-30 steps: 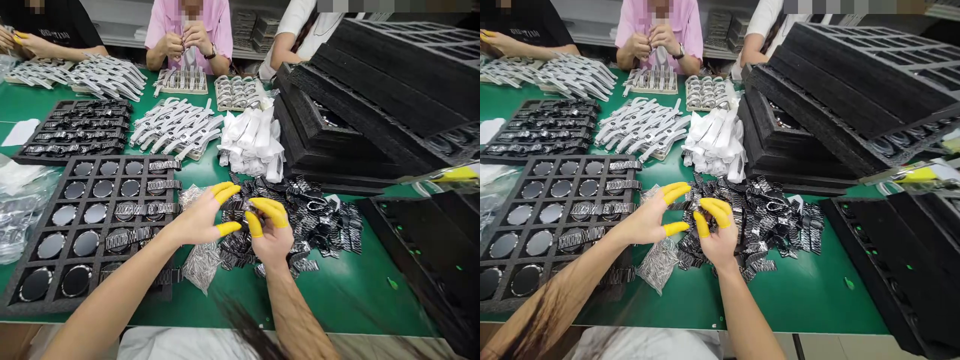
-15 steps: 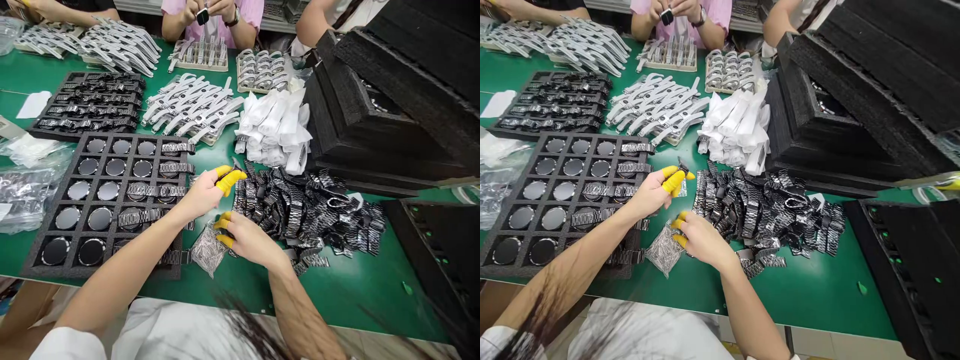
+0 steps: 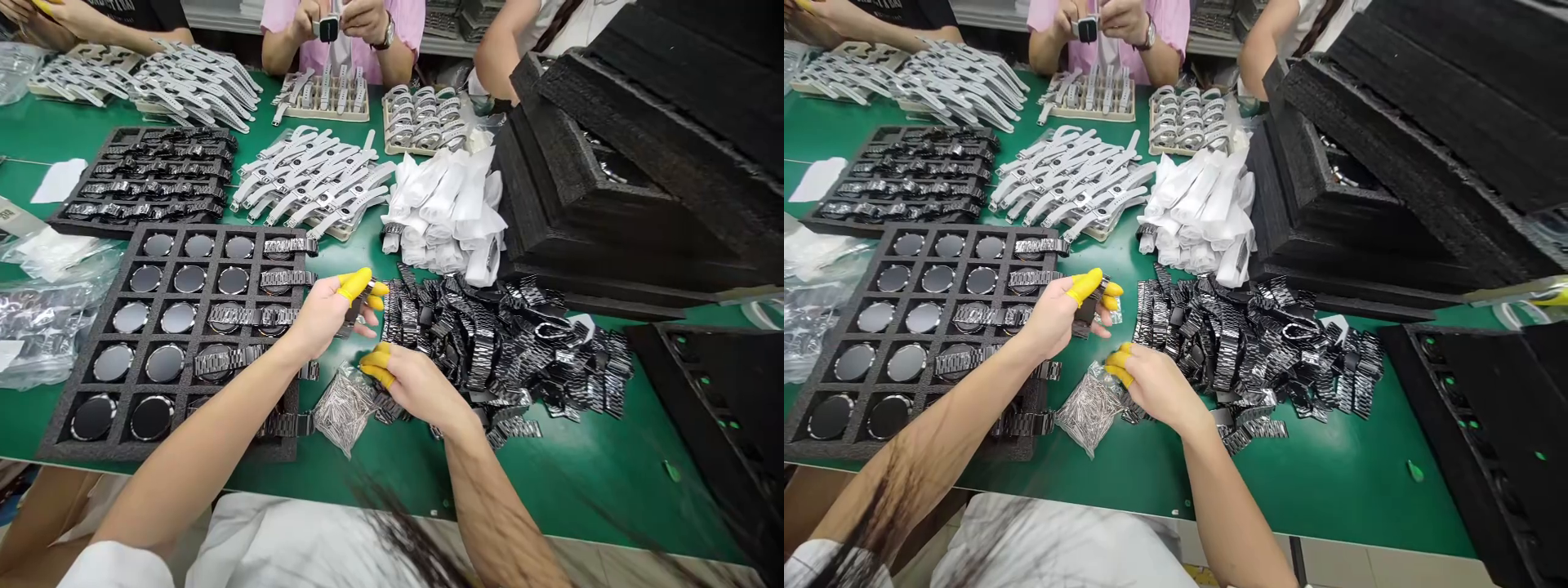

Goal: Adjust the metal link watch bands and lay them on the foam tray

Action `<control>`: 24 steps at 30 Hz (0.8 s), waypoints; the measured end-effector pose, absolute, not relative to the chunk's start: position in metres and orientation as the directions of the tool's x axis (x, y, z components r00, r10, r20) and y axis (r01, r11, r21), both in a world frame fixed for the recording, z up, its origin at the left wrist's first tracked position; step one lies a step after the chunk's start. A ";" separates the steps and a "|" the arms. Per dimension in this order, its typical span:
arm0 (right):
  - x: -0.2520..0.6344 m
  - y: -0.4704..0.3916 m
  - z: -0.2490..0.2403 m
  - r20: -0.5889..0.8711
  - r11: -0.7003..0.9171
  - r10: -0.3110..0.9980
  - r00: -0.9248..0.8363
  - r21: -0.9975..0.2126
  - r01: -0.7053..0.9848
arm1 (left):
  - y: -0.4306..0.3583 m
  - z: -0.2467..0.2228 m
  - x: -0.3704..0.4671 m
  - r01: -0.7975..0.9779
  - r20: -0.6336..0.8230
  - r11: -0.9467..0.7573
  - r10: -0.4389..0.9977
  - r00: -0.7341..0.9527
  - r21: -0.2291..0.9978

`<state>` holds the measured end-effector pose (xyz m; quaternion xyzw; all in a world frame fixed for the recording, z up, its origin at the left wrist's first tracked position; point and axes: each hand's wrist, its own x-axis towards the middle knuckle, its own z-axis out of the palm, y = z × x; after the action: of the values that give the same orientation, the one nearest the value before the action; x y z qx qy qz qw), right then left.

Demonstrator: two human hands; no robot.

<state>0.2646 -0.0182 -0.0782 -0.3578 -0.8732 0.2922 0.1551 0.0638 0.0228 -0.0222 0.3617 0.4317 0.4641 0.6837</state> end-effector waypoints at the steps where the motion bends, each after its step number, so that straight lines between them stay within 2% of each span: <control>1: 0.266 -0.018 -0.079 0.099 0.523 0.758 -0.645 -0.682 0.510 | 0.023 -0.022 0.063 -0.321 -0.256 0.312 0.945 0.205 0.894; 4: 0.267 -0.018 -0.081 0.175 0.374 0.865 -0.469 -0.849 0.373 | 0.021 -0.023 0.063 -0.288 -0.247 0.339 0.917 0.313 0.896; 6: 0.265 -0.019 -0.080 0.206 0.349 0.884 -0.419 -0.887 0.302 | 0.019 -0.024 0.064 -0.263 -0.255 0.375 0.883 0.395 0.889; 8: 0.263 -0.019 -0.079 0.207 0.370 0.864 -0.459 -0.879 0.300 | 0.019 -0.023 0.065 -0.261 -0.273 0.400 0.869 0.414 0.879; 11: 0.261 -0.017 -0.079 0.146 0.399 0.835 -0.530 -0.825 0.401 | 0.020 -0.022 0.065 -0.271 -0.294 0.392 0.894 0.339 0.879; 14: 0.261 -0.013 -0.081 0.125 0.406 0.854 -0.505 -0.766 0.498 | 0.023 -0.022 0.063 -0.284 -0.308 0.372 0.919 0.245 0.884; 17: 0.261 -0.012 -0.083 0.198 0.405 0.876 -0.441 -0.797 0.448 | 0.024 -0.022 0.062 -0.294 -0.321 0.375 0.922 0.218 0.879; 21: 0.259 -0.017 -0.087 0.342 0.373 0.927 -0.155 -0.888 0.269 | 0.021 -0.023 0.063 -0.209 -0.332 0.416 0.879 0.343 0.885; 24: 0.258 -0.022 -0.094 0.382 0.359 0.920 0.086 -0.910 0.208 | 0.016 -0.025 0.065 -0.090 -0.388 0.511 0.746 0.542 0.855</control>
<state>0.2576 -0.0221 -0.0940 -0.4712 -0.5987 0.3142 0.5664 0.0648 0.0162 -0.0251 0.4145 0.3953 0.2699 0.7740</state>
